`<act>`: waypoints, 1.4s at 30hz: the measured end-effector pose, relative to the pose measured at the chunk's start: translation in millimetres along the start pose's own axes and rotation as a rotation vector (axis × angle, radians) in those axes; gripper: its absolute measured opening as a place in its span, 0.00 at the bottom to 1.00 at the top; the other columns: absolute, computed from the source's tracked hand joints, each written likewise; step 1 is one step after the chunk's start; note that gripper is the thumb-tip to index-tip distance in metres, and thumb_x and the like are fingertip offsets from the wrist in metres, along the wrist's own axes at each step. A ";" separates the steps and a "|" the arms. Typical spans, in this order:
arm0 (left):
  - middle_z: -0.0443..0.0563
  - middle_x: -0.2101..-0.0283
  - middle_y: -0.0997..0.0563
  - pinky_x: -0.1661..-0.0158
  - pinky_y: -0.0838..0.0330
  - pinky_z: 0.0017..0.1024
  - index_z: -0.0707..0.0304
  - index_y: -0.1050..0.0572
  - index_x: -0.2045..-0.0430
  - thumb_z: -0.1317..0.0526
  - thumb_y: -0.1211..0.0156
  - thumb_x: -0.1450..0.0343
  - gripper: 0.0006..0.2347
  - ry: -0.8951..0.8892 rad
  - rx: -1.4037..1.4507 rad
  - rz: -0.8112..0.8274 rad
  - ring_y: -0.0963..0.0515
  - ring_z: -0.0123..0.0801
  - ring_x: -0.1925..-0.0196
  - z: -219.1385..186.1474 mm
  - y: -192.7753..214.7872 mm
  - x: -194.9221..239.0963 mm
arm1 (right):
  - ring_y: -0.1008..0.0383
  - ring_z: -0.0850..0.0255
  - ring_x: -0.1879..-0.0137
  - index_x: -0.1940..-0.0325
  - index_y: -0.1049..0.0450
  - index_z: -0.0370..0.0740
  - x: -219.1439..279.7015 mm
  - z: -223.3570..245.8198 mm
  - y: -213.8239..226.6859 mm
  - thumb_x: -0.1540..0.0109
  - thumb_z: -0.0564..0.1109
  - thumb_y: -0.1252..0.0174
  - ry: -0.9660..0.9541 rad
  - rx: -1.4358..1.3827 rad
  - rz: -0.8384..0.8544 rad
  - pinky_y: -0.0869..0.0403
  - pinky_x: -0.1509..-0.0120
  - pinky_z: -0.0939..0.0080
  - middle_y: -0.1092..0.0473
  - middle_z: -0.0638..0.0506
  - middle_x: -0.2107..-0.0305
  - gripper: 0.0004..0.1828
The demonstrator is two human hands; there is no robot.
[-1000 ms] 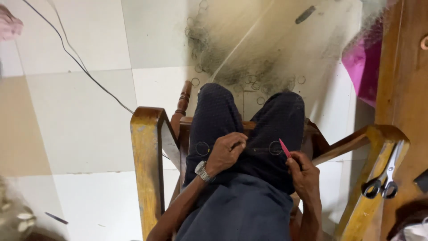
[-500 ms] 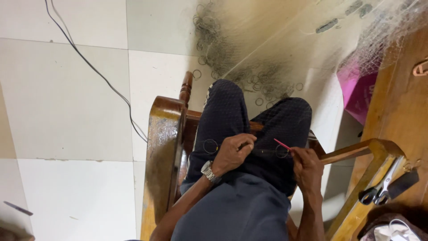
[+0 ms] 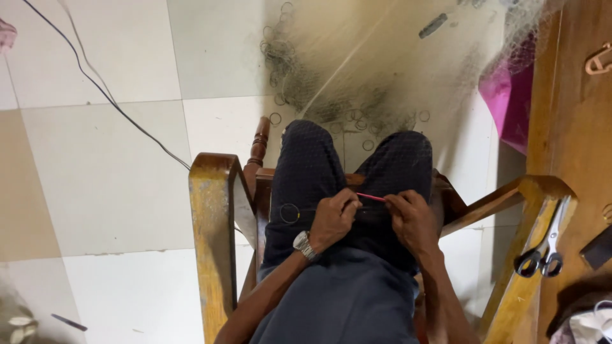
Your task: Repairing a fishing net using a netting needle and scissors to tie knots and trim line
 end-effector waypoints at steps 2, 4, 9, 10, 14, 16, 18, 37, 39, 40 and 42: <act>0.47 0.88 0.28 0.80 0.34 0.24 0.57 0.28 0.75 0.66 0.51 0.32 0.04 0.022 0.050 -0.037 0.28 0.31 0.85 -3.0 0.8 6.5 | 0.29 0.53 0.63 0.65 0.24 0.54 -2.8 1.8 -2.5 0.44 0.47 0.43 -0.005 -0.069 0.010 0.27 0.63 0.57 0.32 0.53 0.70 0.05; 0.51 0.86 0.26 0.79 0.33 0.28 0.60 0.26 0.72 0.69 0.50 0.34 0.05 0.007 0.111 -0.032 0.28 0.32 0.83 -2.5 -1.9 12.9 | 0.28 0.55 0.64 0.67 0.24 0.53 -4.5 6.1 -3.9 0.44 0.47 0.42 0.002 -0.187 0.002 0.27 0.64 0.58 0.31 0.54 0.72 0.03; 0.55 0.82 0.26 0.78 0.30 0.30 0.64 0.28 0.75 0.70 0.50 0.33 0.03 -0.093 0.059 -0.061 0.26 0.36 0.81 -32.1 -4.7 23.6 | 0.28 0.56 0.62 0.64 0.24 0.51 -13.0 34.2 -3.8 0.45 0.45 0.41 0.081 -0.312 -0.024 0.27 0.62 0.61 0.30 0.55 0.72 0.06; 0.57 0.80 0.25 0.77 0.29 0.31 0.66 0.28 0.76 0.70 0.50 0.33 0.03 -0.120 0.078 -0.079 0.26 0.37 0.81 -39.4 -4.0 25.2 | 0.28 0.55 0.61 0.61 0.25 0.51 -14.8 39.8 -3.5 0.44 0.44 0.42 0.105 -0.336 -0.043 0.27 0.60 0.60 0.30 0.54 0.71 0.08; 0.55 0.78 0.25 0.77 0.28 0.31 0.66 0.29 0.76 0.70 0.50 0.32 0.03 -0.154 0.068 -0.064 0.25 0.35 0.78 -38.5 -3.2 27.6 | 0.28 0.53 0.62 0.61 0.25 0.51 -12.8 43.6 3.7 0.44 0.42 0.43 0.129 -0.395 -0.049 0.27 0.60 0.58 0.31 0.53 0.71 0.08; 0.55 0.71 0.21 0.76 0.28 0.29 0.65 0.28 0.75 0.70 0.51 0.32 0.03 -0.073 0.101 -0.051 0.25 0.33 0.79 -14.8 -7.0 29.7 | 0.28 0.52 0.58 0.63 0.25 0.49 -4.4 21.6 9.0 0.44 0.45 0.42 0.089 -0.307 -0.083 0.27 0.58 0.57 0.31 0.51 0.68 0.06; 0.56 0.69 0.21 0.76 0.28 0.30 0.66 0.29 0.74 0.70 0.51 0.32 0.03 -0.079 0.102 -0.048 0.25 0.34 0.78 -15.8 -6.7 29.4 | 0.28 0.54 0.59 0.62 0.24 0.52 10.2 -9.9 14.8 0.43 0.45 0.43 0.058 -0.236 -0.088 0.27 0.57 0.60 0.31 0.53 0.68 0.06; 0.59 0.67 0.20 0.68 0.26 0.36 0.67 0.27 0.74 0.71 0.50 0.32 0.03 -0.105 0.100 -0.071 0.21 0.42 0.69 -22.0 -6.3 38.1 | 0.27 0.55 0.63 0.61 0.24 0.52 -4.9 41.5 5.6 0.46 0.40 0.42 0.165 -0.432 -0.079 0.27 0.62 0.61 0.29 0.54 0.71 0.11; 0.55 0.72 0.23 0.69 0.27 0.33 0.66 0.28 0.76 0.71 0.50 0.32 0.03 -0.104 0.102 -0.077 0.23 0.37 0.72 -13.4 -8.2 39.7 | 0.28 0.53 0.63 0.61 0.25 0.52 -8.2 52.0 0.0 0.46 0.40 0.42 0.219 -0.415 -0.084 0.27 0.62 0.58 0.31 0.52 0.71 0.11; 0.52 0.77 0.25 0.70 0.28 0.30 0.65 0.29 0.77 0.71 0.49 0.33 0.04 -0.102 0.105 -0.078 0.25 0.32 0.75 -9.0 -9.6 40.0 | 0.29 0.51 0.64 0.60 0.25 0.52 -9.0 58.3 -2.2 0.46 0.40 0.42 0.270 -0.396 -0.090 0.28 0.62 0.55 0.33 0.50 0.72 0.11; 0.53 0.78 0.26 0.70 0.28 0.32 0.65 0.29 0.77 0.72 0.48 0.34 0.04 -0.119 0.107 -0.090 0.25 0.35 0.76 -13.4 -9.4 39.2 | 0.29 0.50 0.65 0.63 0.25 0.51 -13.2 64.9 -0.9 0.47 0.39 0.42 0.302 -0.369 -0.081 0.28 0.63 0.55 0.33 0.50 0.72 0.10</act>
Point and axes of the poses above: each hand's wrist, its own x-axis away from the middle knuckle, its own y-axis out of the back of the hand, z = x × y, the point moved 7 cm from there along -x, towards the middle knuckle
